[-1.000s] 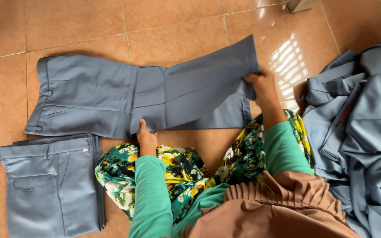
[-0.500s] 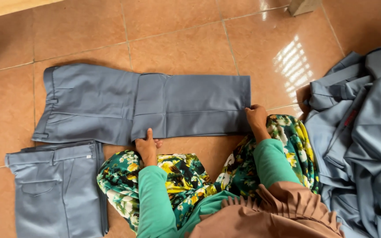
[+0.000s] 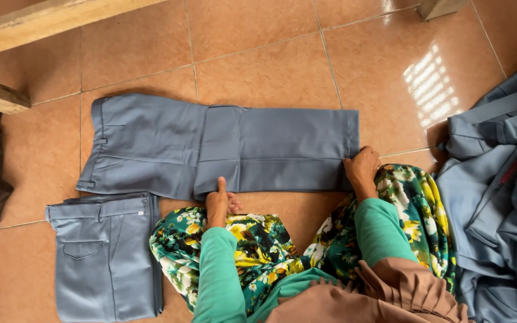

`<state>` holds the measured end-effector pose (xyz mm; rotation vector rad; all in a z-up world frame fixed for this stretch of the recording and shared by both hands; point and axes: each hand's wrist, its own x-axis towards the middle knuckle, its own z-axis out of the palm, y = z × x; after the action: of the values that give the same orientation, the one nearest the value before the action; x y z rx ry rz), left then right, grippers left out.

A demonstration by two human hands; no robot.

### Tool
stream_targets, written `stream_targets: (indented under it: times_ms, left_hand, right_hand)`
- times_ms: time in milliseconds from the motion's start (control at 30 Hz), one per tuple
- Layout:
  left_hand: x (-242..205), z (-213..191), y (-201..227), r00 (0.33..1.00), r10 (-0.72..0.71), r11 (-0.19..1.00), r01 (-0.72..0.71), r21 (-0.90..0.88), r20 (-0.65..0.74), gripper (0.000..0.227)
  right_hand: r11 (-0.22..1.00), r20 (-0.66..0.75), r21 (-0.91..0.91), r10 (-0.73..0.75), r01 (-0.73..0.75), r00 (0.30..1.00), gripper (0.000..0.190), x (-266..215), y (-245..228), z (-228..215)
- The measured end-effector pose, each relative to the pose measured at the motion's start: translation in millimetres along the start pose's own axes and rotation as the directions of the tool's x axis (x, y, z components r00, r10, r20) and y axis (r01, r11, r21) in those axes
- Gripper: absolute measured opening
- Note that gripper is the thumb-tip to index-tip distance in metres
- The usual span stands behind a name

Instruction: Folding grey trousers into neat rectangles on the floor in a production environment.

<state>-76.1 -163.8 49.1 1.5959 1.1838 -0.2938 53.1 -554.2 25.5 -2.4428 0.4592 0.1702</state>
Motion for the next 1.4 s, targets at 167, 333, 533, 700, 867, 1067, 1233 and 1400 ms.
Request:
stream_targets:
  times_ms: [167, 333, 533, 700, 867, 1067, 1233, 1400]
  left_hand:
    - [-17, 16, 13, 0.969, 0.246, 0.946, -0.243, 0.214, 0.014, 0.046]
    - [32, 45, 13, 0.745, 0.656, 0.697, -0.540, 0.472, -0.118, 0.028]
    - [27, 103, 36, 0.646, 0.763, 0.591, -0.679, 0.436, -0.028, 0.035]
    - [-5, 185, 54, 0.504, 0.841, 0.435, -0.846, 0.309, 0.194, 0.045]
    - [-37, 245, 77, 0.565, 0.756, 0.407, -0.801, 0.439, 0.330, 0.051]
    - [-53, 274, 109, 0.628, 0.636, 0.464, -0.776, 0.428, 0.449, 0.056]
    - [7, 255, 86, 0.592, 0.717, 0.631, -0.776, 0.017, 0.368, 0.048]
    - [35, 146, 71, 0.834, 0.285, 0.866, -0.012, -0.501, 0.473, 0.057]
  right_hand:
    - [0.997, 0.050, -0.011, 0.078, -0.077, 0.996, 0.049, 16, 15, 16]
    - [0.850, 0.204, 0.466, 0.168, -0.247, 0.964, 0.054, 26, 3, 24]
    - [0.178, 0.484, 0.859, 0.030, -0.481, 0.875, 0.048, 22, -24, -96]
    - [-0.140, 0.145, 0.980, 0.033, -0.140, 0.989, 0.047, -2, -39, -186]
    - [-0.449, 0.152, 0.888, 0.089, -0.096, 0.984, 0.041, 8, -10, -194]
    - [-0.518, 0.072, 0.852, -0.036, -0.080, 0.997, 0.054, 11, -14, -187]
    - [-0.271, 0.257, 0.925, -0.063, -0.265, 0.964, 0.070, 2, -70, -133]
    - [0.054, 0.463, 0.877, -0.361, -0.477, 0.810, 0.071, -50, -172, -87]
